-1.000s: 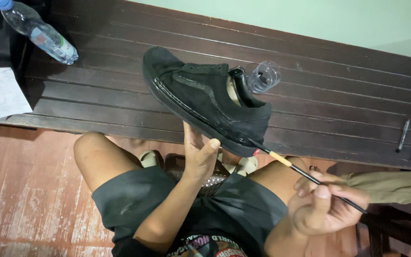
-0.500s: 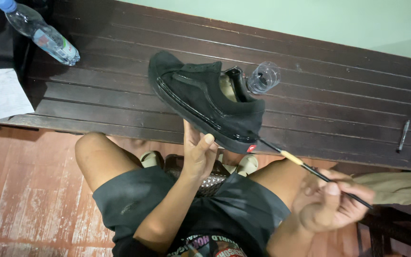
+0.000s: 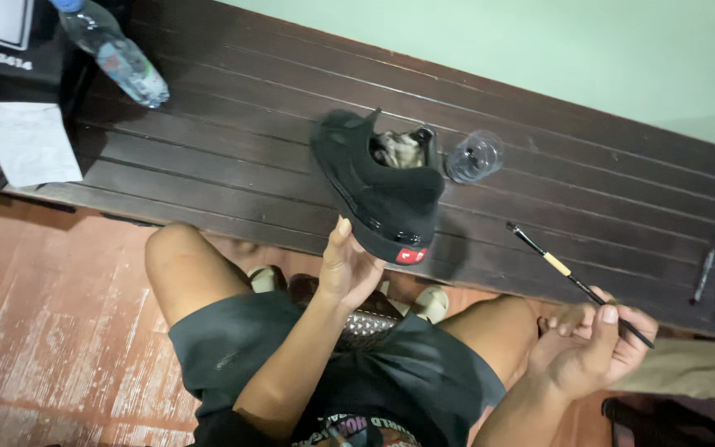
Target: The person paints the sole of a black sneaker using a paintbrush. They repeatedly dip the brush into a small plastic cup containing black liquid and apply it to the shoe's sole and side edges.
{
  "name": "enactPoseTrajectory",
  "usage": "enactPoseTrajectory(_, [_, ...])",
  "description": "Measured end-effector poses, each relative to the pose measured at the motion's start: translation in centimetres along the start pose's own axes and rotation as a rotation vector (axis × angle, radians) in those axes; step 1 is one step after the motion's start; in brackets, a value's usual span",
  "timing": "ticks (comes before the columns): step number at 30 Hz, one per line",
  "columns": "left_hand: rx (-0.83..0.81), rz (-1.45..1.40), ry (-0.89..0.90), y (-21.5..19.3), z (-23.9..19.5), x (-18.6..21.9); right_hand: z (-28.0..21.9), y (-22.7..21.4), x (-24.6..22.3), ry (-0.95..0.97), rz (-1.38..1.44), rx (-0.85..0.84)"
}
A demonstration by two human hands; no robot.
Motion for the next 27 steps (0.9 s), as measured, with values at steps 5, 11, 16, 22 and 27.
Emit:
enactPoseTrajectory(5, [-0.084, -0.095, -0.027, 0.3, 0.5, 1.4, 2.2, 1.7, 2.0, -0.114, -0.134, -0.139])
enactPoseTrajectory(11, [-0.118, -0.053, -0.012, -2.3, 0.0, 1.6, 8.0, 4.6, 8.4, -0.176, -0.337, -0.227])
enactPoseTrajectory(16, [-0.083, -0.079, -0.012, -19.1, -1.0, -3.8, 12.1, 5.3, 16.0, -0.143, -0.554, -0.406])
enactPoseTrajectory(22, [-0.067, -0.066, 0.033, -21.6, -2.3, -3.5, 12.8, 6.8, 22.0, -0.237, -1.003, -0.537])
enactPoseTrajectory(27, [0.113, 0.005, -0.045, -20.2, -0.9, -2.5, 15.3, 3.4, 29.8, -0.075, -1.159, -0.561])
Point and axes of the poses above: each hand's wrist, its own z-axis towards the middle knuckle, its own y-axis out of the palm, x = y × z, the point moved 8 cm from there along z, towards the middle knuckle, and after that the axes turned 15 degrees about z, right-handed, at the moved point
